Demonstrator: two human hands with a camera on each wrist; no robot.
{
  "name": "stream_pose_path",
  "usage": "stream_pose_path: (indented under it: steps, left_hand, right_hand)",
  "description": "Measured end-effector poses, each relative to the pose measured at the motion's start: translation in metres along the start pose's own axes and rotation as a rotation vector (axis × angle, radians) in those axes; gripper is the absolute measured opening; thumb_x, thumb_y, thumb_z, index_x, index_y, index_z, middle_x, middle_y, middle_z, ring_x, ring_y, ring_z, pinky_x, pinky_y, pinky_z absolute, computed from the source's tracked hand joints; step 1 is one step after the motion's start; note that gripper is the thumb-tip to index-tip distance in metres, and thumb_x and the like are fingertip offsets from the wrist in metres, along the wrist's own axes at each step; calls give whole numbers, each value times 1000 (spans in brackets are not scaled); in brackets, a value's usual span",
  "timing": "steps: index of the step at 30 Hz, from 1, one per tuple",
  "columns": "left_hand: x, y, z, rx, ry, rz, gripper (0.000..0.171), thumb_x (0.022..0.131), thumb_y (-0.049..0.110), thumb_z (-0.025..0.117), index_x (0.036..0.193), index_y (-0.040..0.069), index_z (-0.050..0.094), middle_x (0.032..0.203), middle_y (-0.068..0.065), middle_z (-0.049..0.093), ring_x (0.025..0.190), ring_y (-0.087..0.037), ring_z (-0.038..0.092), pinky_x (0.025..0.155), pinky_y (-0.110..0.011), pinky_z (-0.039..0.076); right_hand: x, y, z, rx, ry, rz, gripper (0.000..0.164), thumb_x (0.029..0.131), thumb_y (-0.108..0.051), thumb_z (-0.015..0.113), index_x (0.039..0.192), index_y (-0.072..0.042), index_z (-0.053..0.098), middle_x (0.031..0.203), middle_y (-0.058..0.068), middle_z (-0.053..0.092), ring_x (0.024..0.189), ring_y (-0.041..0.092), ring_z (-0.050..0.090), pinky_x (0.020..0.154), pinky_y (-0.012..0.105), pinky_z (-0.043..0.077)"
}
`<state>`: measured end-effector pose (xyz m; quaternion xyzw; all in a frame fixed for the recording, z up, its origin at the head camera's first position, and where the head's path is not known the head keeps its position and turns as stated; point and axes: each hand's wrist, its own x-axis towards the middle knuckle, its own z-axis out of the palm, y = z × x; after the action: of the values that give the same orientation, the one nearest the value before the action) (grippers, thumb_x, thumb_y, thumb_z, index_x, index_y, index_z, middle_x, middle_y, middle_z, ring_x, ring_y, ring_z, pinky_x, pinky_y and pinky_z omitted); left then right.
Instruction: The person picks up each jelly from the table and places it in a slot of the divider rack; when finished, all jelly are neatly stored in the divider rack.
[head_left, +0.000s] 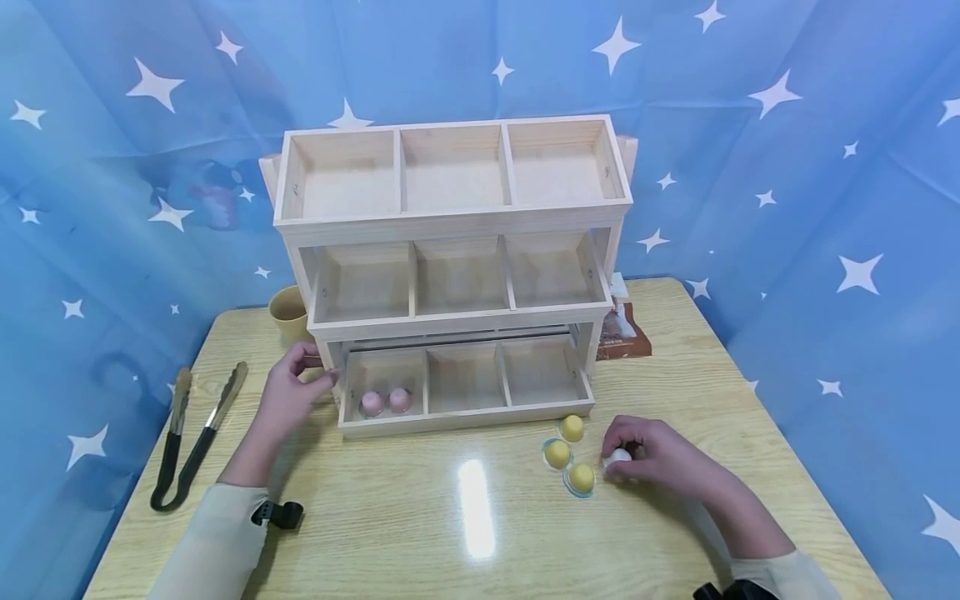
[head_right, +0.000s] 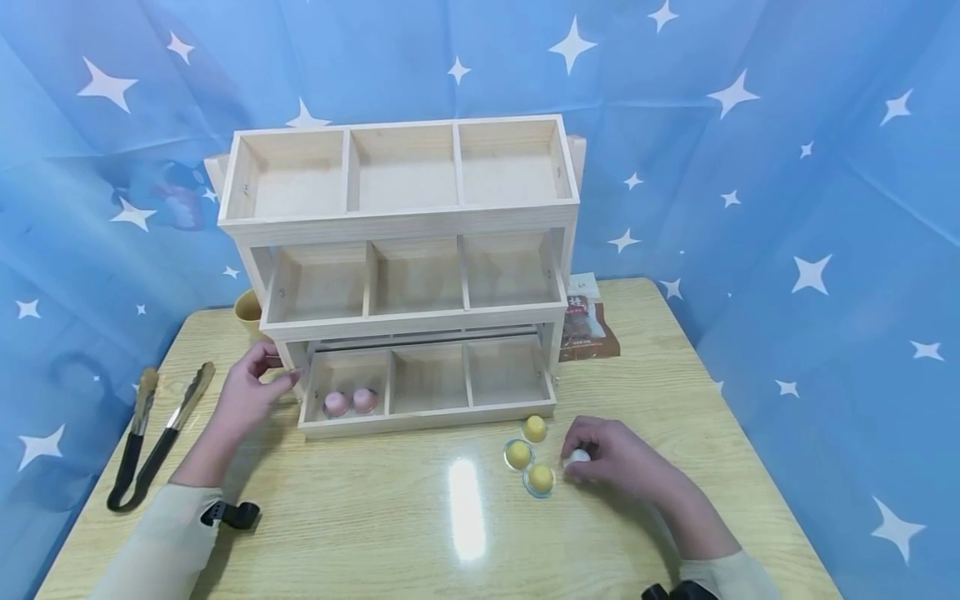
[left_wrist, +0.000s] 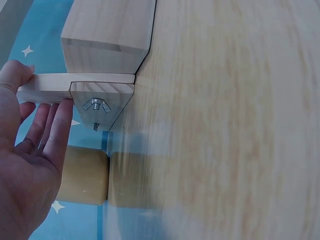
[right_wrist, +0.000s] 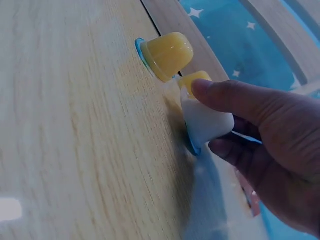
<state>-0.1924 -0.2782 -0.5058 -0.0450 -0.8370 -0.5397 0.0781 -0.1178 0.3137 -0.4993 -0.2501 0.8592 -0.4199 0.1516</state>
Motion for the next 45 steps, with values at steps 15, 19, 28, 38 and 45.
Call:
stream_pose_path:
  steps: [15, 19, 28, 38, 45]
  left_hand:
    - [0, 0, 0, -9, 0, 15, 33, 101, 8, 81, 129, 1, 66, 128, -16, 71, 113, -7, 65, 92, -22, 51]
    - [0, -1, -1, -9, -2, 10, 32, 101, 9, 80, 129, 2, 66, 126, -13, 71, 113, -8, 66, 93, -24, 52]
    - [0, 0, 0, -11, 0, 1, 33, 102, 10, 80, 130, 1, 66, 127, -18, 72, 112, -8, 65, 96, -32, 49]
    - [1, -3, 1, -27, 1, 14, 35, 101, 8, 80, 132, 0, 66, 129, -19, 72, 111, -4, 65, 100, -46, 48]
    - [1, -3, 0, -45, 2, 21, 34, 101, 7, 80, 131, 0, 66, 128, -20, 72, 110, -5, 65, 105, -54, 46]
  right_hand:
    - [11, -19, -10, -57, 107, -146, 18, 97, -10, 87, 104, -24, 79, 107, -7, 74, 99, 15, 69, 85, 30, 56]
    - [20, -26, -12, -77, 121, -171, 19, 97, -12, 87, 106, -26, 79, 110, -10, 74, 103, 15, 70, 90, 28, 56]
    - [42, -38, -10, -80, 122, -229, 24, 92, -9, 91, 107, -24, 80, 112, -9, 75, 103, 15, 69, 85, 33, 59]
    - [72, -54, -6, -52, 118, -285, 26, 92, -4, 91, 110, -20, 81, 110, -6, 74, 96, 16, 67, 84, 32, 59]
    - [98, -59, 6, 31, 66, -320, 25, 96, -5, 87, 115, -19, 79, 118, -3, 73, 109, 18, 71, 93, 38, 61]
